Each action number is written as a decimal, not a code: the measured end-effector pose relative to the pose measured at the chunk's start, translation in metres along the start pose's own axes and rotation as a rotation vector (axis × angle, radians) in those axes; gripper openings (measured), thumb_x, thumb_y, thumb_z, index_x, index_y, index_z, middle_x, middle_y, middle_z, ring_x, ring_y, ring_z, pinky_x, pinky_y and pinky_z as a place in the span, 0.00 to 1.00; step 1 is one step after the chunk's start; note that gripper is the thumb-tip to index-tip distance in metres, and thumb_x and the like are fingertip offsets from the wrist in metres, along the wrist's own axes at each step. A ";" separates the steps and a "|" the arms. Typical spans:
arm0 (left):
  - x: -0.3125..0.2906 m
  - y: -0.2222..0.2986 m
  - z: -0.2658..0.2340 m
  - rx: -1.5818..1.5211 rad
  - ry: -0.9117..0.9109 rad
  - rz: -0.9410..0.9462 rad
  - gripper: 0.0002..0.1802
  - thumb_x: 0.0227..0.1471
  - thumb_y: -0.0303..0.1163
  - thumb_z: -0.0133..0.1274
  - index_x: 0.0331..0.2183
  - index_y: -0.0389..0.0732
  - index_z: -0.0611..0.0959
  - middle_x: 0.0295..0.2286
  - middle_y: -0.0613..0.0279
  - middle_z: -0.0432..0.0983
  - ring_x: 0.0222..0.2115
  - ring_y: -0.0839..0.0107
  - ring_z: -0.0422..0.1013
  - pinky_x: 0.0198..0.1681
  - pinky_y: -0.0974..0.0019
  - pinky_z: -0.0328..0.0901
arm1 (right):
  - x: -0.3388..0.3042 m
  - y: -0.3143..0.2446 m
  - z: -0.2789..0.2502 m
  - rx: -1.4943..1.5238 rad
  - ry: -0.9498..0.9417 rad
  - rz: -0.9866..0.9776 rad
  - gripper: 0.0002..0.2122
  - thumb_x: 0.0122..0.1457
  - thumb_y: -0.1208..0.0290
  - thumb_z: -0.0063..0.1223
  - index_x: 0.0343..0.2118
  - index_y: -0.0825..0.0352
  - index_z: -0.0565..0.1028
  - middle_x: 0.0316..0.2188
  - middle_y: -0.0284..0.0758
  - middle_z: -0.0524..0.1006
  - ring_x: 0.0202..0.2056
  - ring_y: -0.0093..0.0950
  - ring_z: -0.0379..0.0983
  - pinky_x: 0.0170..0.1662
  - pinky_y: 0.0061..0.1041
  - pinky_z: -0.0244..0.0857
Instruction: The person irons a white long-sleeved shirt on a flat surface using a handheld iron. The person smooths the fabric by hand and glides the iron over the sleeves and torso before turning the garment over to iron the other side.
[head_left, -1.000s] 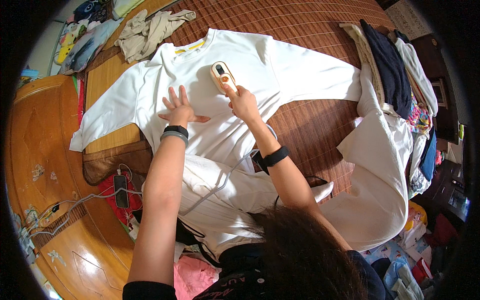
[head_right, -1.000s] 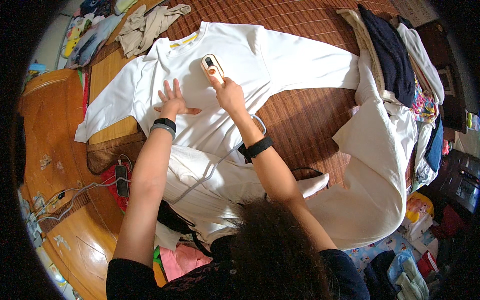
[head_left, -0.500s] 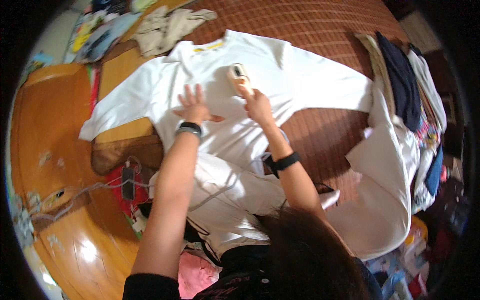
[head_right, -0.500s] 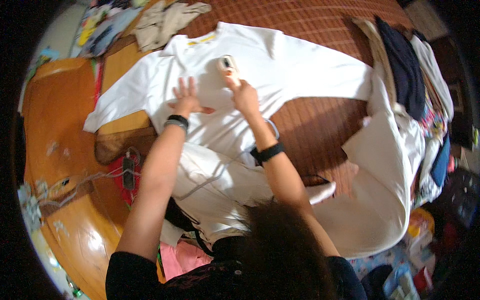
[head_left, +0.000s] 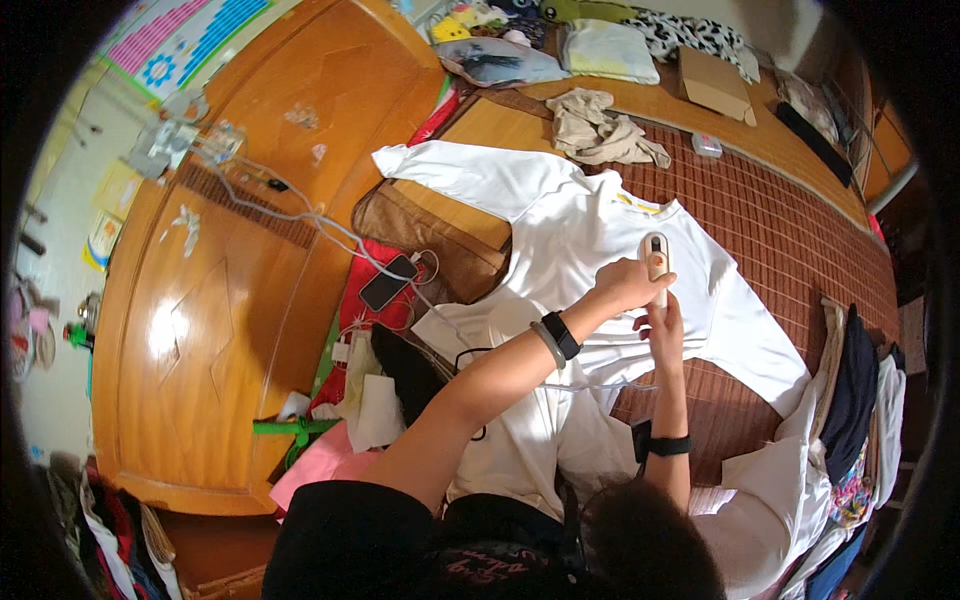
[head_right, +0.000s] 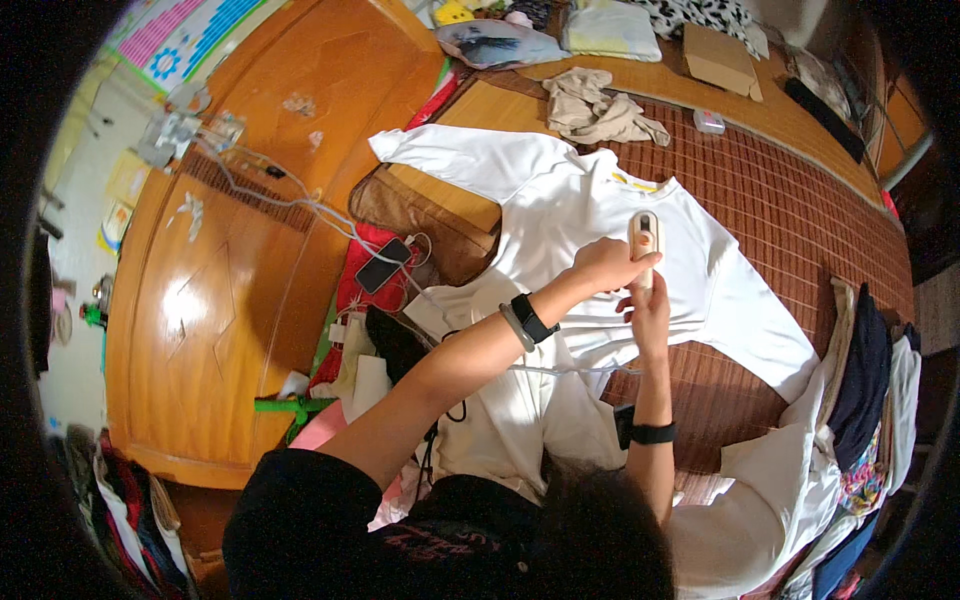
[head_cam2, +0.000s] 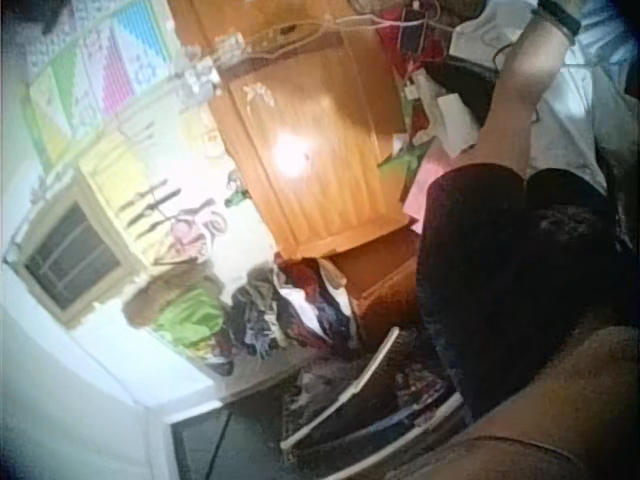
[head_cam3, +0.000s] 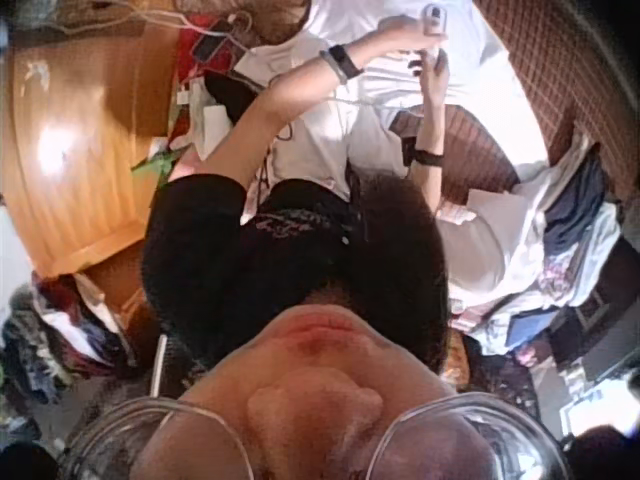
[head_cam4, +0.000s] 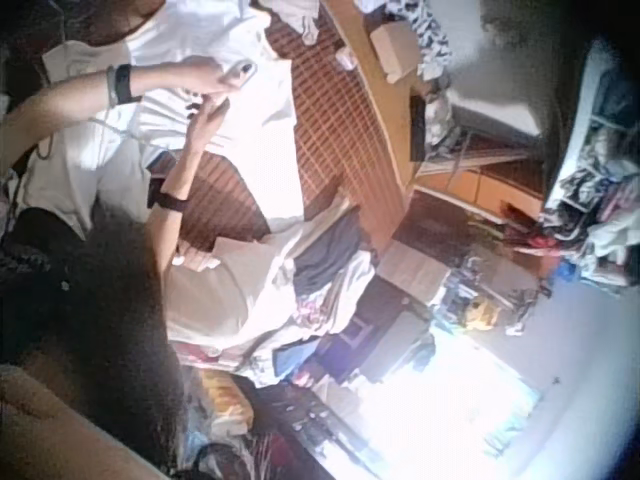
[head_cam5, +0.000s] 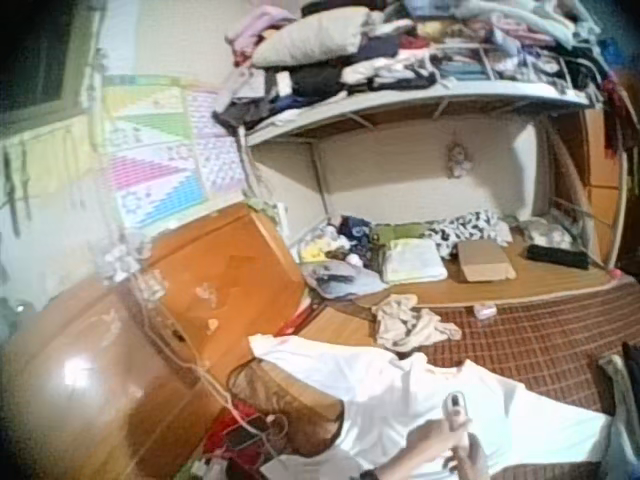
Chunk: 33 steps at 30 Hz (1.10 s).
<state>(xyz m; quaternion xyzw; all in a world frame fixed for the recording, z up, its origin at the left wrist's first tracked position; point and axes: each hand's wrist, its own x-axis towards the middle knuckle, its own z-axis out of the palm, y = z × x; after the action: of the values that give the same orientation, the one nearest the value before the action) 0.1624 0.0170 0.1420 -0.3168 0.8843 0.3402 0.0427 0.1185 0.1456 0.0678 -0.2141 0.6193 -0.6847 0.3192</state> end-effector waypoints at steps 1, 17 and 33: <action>-0.010 -0.004 -0.009 -0.012 0.119 0.028 0.38 0.48 0.68 0.44 0.21 0.39 0.83 0.18 0.55 0.78 0.23 0.59 0.77 0.29 0.59 0.69 | -0.011 -0.014 0.021 0.017 -0.073 -0.042 0.18 0.65 0.68 0.45 0.54 0.71 0.60 0.31 0.32 0.73 0.23 0.18 0.70 0.20 0.15 0.59; -0.207 -0.161 -0.205 -0.519 0.569 -0.012 0.18 0.59 0.40 0.48 0.40 0.35 0.80 0.25 0.61 0.79 0.21 0.75 0.75 0.23 0.72 0.69 | -0.016 -0.021 -0.030 -0.693 0.275 -0.344 0.10 0.58 0.80 0.51 0.43 0.70 0.74 0.35 0.39 0.81 0.38 0.28 0.78 0.41 0.23 0.69; -0.366 -0.232 -0.248 -0.412 0.830 -0.217 0.22 0.59 0.46 0.48 0.39 0.35 0.79 0.25 0.59 0.79 0.20 0.74 0.74 0.21 0.73 0.67 | 0.033 0.044 -0.140 -1.040 0.403 0.029 0.17 0.59 0.56 0.51 0.42 0.67 0.71 0.29 0.47 0.77 0.29 0.41 0.74 0.34 0.40 0.67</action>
<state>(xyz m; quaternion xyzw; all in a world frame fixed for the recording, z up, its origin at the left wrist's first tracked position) 0.6250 -0.0766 0.3045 -0.5182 0.7027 0.3467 -0.3427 0.0064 0.2204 0.0018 -0.2000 0.9272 -0.3116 0.0561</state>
